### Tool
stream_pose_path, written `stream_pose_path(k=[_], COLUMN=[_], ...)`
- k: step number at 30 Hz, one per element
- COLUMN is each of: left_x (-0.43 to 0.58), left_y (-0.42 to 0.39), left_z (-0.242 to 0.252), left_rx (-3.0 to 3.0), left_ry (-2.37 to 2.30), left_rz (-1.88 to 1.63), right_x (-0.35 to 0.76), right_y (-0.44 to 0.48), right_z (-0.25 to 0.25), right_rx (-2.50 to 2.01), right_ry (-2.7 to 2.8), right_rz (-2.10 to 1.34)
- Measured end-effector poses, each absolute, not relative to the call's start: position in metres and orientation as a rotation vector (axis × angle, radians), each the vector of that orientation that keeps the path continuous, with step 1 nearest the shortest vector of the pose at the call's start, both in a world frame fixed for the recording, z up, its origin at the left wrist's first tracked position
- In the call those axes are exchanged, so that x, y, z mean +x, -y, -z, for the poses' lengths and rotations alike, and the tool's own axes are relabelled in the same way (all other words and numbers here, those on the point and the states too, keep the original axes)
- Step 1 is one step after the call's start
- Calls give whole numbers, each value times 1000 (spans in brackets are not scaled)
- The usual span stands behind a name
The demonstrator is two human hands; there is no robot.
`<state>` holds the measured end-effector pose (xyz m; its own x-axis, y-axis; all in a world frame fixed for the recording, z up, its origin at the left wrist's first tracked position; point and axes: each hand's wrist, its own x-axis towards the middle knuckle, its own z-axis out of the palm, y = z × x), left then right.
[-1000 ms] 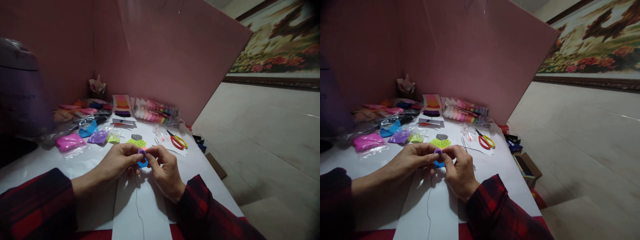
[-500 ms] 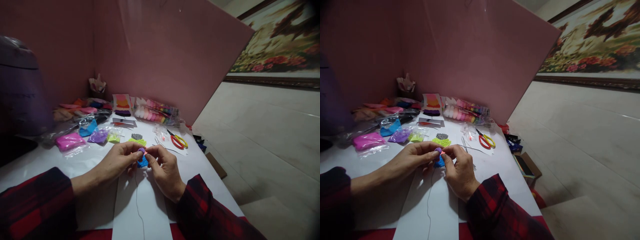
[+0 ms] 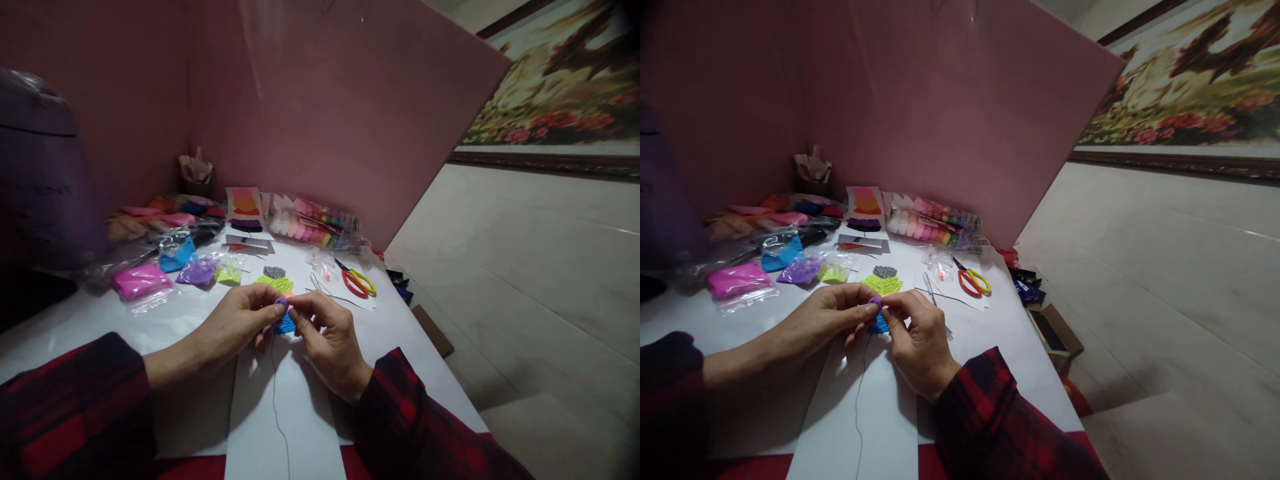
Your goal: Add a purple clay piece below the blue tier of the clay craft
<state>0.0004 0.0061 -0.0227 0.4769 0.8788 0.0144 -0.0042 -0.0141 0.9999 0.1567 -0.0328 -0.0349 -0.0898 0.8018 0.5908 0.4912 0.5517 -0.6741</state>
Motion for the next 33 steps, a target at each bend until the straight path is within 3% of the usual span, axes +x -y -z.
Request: stream_pose_path(k=[33], left_x=[1], left_y=[-3], left_z=[19], left_rx=[1370], left_ry=[-827], left_rz=[-812], right_x=[155], right_y=[35], right_z=[35], right_rx=[-1105], right_ry=[1790], right_rz=[-370])
